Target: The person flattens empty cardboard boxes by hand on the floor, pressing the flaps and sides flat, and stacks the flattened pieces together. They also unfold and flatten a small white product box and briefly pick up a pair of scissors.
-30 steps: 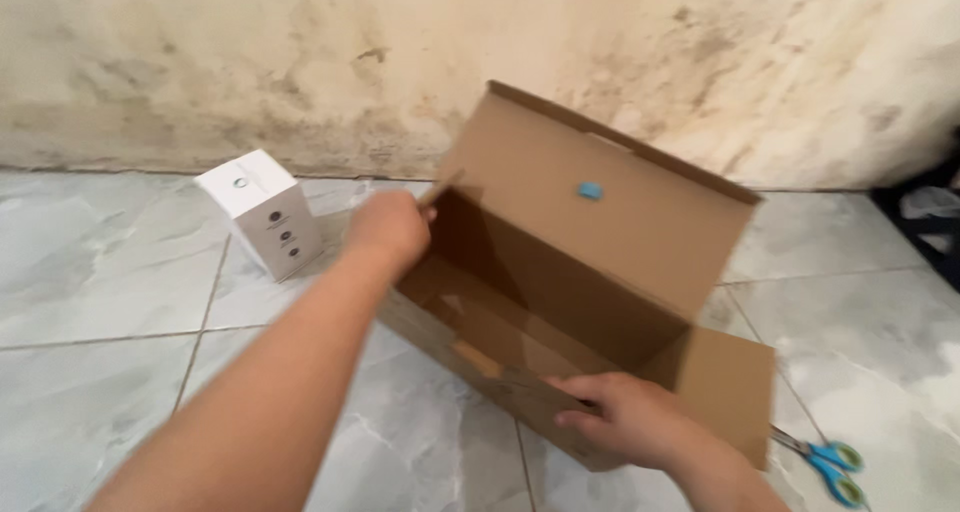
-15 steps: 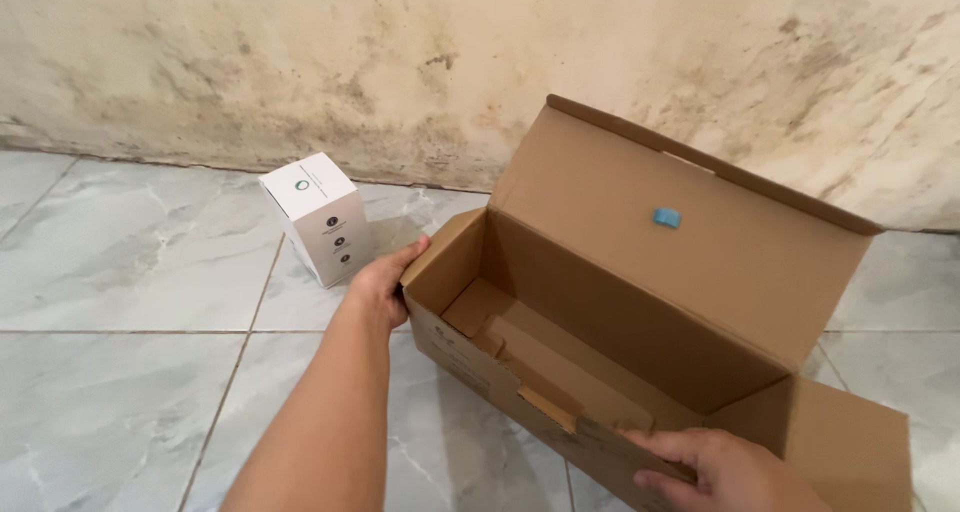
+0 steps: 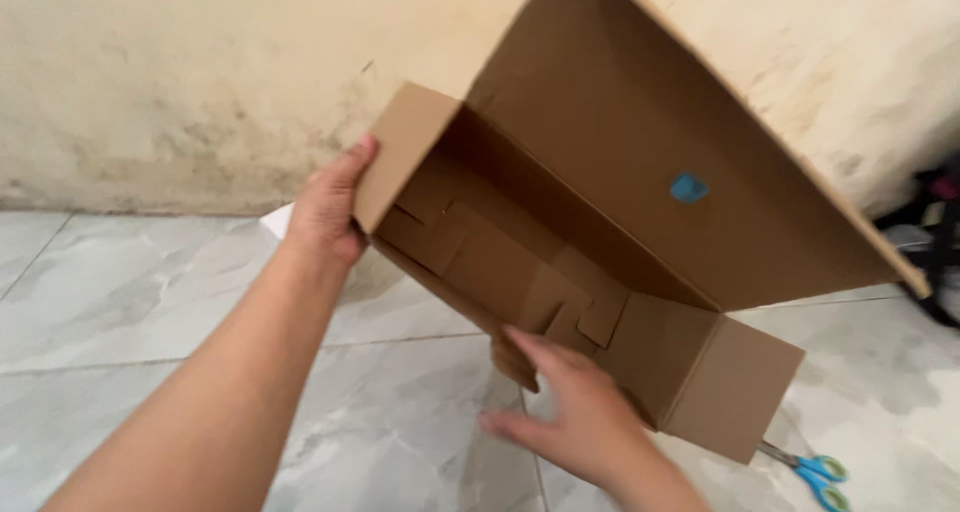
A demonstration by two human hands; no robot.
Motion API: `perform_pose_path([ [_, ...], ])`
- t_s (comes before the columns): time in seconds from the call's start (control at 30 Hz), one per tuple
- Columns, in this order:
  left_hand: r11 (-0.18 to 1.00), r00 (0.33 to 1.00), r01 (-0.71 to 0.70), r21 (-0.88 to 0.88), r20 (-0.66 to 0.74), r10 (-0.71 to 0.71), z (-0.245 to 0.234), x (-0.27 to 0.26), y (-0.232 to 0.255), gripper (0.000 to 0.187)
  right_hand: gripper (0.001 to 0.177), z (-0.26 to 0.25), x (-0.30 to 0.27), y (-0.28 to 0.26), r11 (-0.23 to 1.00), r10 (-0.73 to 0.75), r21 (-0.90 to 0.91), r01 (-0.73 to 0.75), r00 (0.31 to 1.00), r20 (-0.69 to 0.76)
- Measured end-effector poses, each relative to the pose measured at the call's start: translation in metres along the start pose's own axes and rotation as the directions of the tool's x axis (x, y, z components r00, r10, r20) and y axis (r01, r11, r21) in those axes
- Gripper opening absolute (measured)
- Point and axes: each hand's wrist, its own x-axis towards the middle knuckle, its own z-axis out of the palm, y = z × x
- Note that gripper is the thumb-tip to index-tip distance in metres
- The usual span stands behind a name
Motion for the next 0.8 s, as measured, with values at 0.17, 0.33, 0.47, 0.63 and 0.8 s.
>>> perform_pose_path([
  [0.17,0.988,0.988,-0.041,-0.151,0.142,0.063,0.012,-0.018,0.043,0.042,0.066,0.005,0.018,-0.060,0.986,-0.013,-0.166,-0.001,0.997,-0.080],
  [0.33,0.997,1.000,0.007,-0.071,-0.012,-0.008,0.029,-0.023,0.060,0.037,0.050,0.003,0.005,-0.064,0.950,-0.045,-0.310,-0.032,0.970,-0.239],
  [0.47,0.999,0.996,0.048,-0.002,-0.076,-0.048,0.053,-0.024,0.058,0.034,0.040,-0.001,0.002,-0.028,0.969,-0.151,-0.244,0.023,0.841,-0.519],
  [0.63,0.559,0.995,-0.031,0.828,0.078,-0.061,0.058,-0.040,0.061,0.067,0.034,-0.015,0.016,0.029,0.960,-0.010,0.186,0.207,0.692,-0.722],
  [0.8,0.410,0.913,0.149,0.900,0.034,-0.406,0.025,-0.071,0.069,0.093,0.028,-0.040,0.013,0.075,0.639,0.430,0.744,0.194,0.712,-0.555],
])
